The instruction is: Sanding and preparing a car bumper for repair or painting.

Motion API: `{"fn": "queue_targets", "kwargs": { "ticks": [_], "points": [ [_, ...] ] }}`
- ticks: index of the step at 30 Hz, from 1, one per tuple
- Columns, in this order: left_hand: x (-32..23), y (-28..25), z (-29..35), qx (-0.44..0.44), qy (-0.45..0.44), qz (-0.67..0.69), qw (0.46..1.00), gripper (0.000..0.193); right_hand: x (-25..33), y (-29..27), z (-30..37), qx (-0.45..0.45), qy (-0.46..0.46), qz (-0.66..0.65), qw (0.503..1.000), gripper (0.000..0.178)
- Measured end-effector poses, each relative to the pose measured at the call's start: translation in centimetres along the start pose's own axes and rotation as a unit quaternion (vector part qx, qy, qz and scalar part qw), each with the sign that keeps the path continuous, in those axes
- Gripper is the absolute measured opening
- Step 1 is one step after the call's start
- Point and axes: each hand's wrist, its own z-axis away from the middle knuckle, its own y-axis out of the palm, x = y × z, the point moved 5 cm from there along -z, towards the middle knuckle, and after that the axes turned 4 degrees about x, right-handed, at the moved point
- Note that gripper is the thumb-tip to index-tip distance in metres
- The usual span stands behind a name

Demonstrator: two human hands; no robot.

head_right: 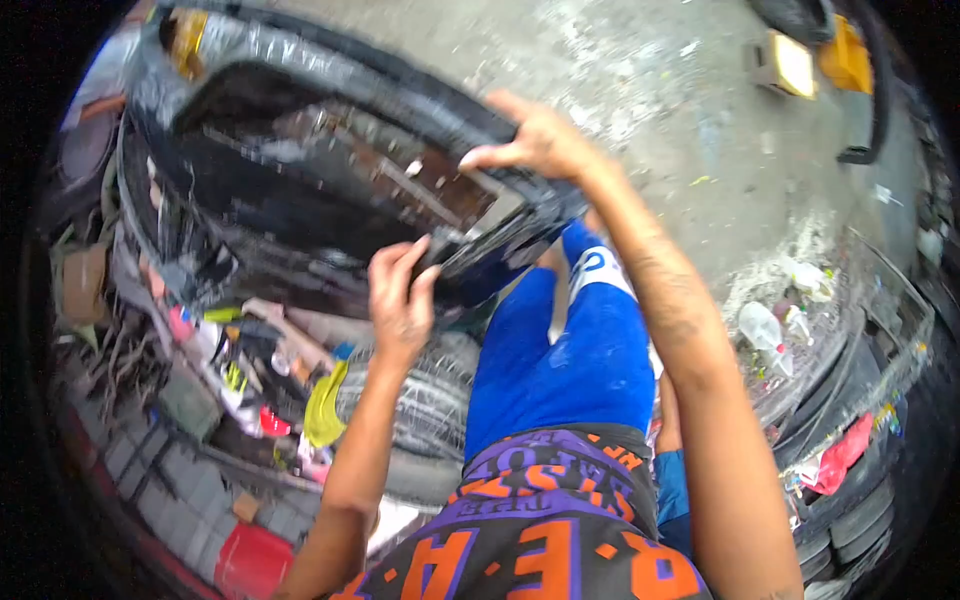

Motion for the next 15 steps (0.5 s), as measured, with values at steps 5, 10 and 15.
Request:
{"fn": "queue_targets", "kwargs": {
  "ticks": [5,10,15],
  "points": [
    [-0.9,-4.3,1.3,-0.005,-0.099,0.084,0.991,0.032,-1.2,1.2,-0.5,0.046,-0.040,-0.029,0.998,0.097],
    [-4.7,-3.3,0.7,-0.032,-0.217,0.224,0.950,0.027,0.8,0.3,0.2,0.059,-0.080,-0.073,0.992,0.101],
    [-11.0,2.4,-4.4,-0.044,-0.282,0.342,0.895,0.028,-1.8,-5.6,3.5,0.090,-0.064,-0.129,0.985,0.096]
  ]
}}
